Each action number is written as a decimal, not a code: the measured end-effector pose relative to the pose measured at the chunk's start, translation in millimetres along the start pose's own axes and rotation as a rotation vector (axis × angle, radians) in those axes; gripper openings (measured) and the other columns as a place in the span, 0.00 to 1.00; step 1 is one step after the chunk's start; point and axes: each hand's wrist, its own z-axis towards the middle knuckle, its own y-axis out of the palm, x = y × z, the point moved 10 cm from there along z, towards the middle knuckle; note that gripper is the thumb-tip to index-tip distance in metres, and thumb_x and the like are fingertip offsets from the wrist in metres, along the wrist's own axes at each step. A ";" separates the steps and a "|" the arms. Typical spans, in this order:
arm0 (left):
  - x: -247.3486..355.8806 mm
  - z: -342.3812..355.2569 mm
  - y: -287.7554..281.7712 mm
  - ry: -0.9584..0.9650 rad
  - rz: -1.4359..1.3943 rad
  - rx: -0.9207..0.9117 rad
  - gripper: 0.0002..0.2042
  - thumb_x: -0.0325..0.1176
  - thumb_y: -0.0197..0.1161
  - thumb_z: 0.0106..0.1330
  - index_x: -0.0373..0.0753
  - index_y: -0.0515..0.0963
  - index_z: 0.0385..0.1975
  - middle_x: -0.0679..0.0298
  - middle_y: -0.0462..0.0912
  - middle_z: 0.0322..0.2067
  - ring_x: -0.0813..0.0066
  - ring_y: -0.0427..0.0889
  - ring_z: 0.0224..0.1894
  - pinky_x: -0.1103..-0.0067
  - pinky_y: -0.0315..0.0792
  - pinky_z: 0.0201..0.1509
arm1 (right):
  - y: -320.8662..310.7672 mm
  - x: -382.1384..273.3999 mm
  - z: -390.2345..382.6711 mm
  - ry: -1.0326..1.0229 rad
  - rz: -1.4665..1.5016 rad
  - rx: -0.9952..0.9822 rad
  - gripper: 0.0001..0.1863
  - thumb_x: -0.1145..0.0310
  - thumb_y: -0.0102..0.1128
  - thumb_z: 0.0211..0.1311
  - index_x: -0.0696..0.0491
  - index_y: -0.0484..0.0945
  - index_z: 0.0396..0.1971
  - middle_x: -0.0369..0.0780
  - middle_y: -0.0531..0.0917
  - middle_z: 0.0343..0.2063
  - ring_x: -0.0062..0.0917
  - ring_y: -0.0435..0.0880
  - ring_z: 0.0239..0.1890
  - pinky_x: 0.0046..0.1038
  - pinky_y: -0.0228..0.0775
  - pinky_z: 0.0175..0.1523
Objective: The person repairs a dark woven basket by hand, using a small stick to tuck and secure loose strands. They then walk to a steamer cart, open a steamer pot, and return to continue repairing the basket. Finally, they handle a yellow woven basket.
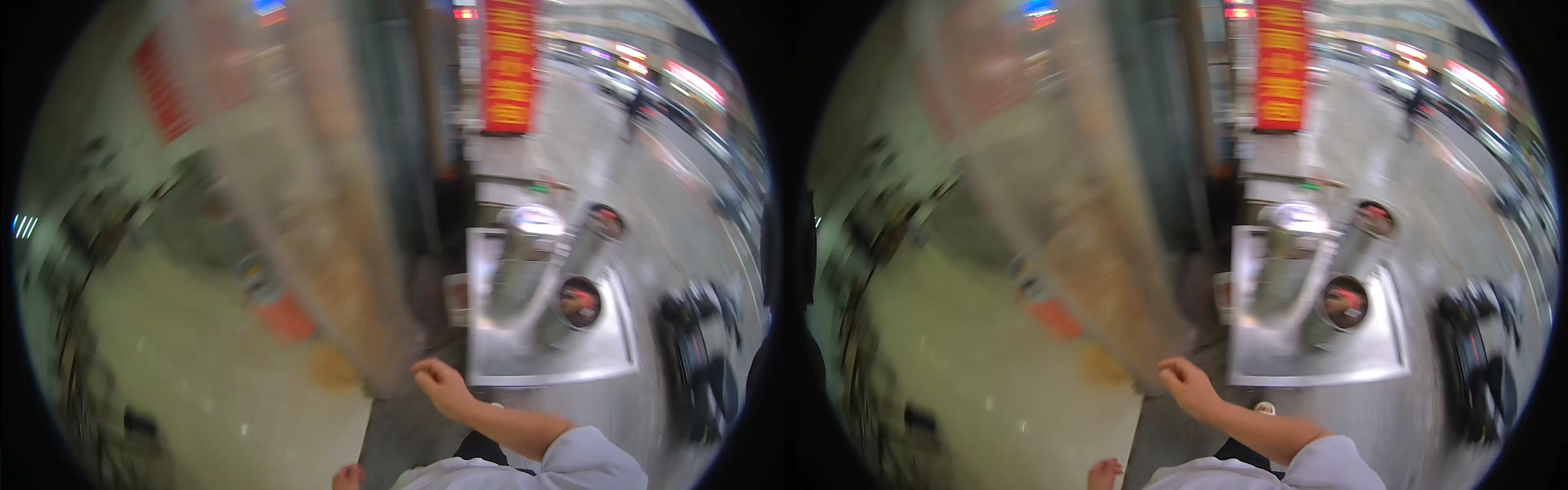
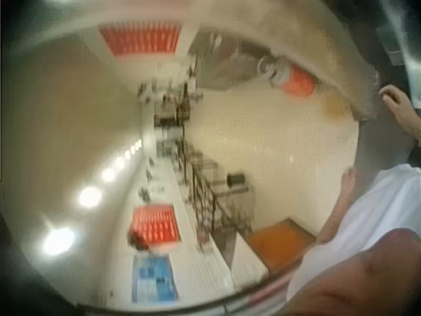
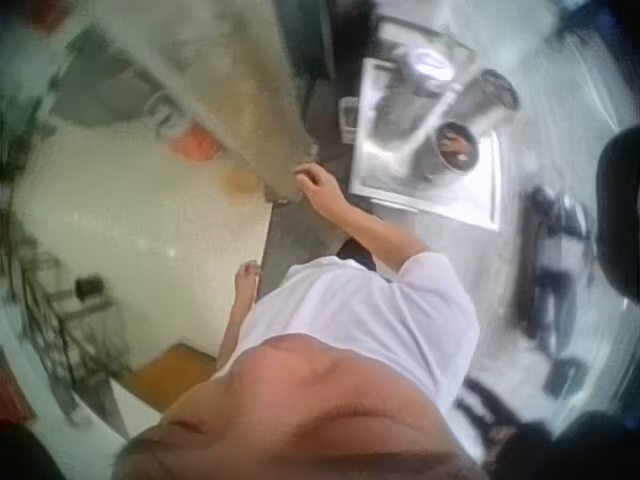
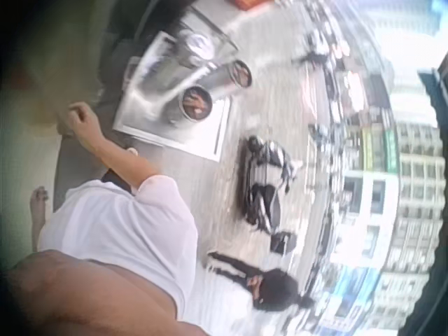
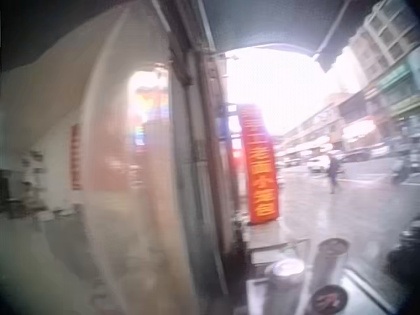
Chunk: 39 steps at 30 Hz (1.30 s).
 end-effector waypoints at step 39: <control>-490.9 97.9 -916.5 -0.632 -1.154 1.163 0.15 0.29 0.51 0.72 0.41 0.75 0.56 0.58 0.82 0.42 0.58 0.80 0.44 0.70 0.76 0.48 | 1152.8 273.1 336.6 0.539 -0.615 -0.558 0.12 0.63 0.53 0.63 0.56 0.79 0.29 0.43 0.78 0.23 0.31 0.75 0.25 0.38 0.68 0.30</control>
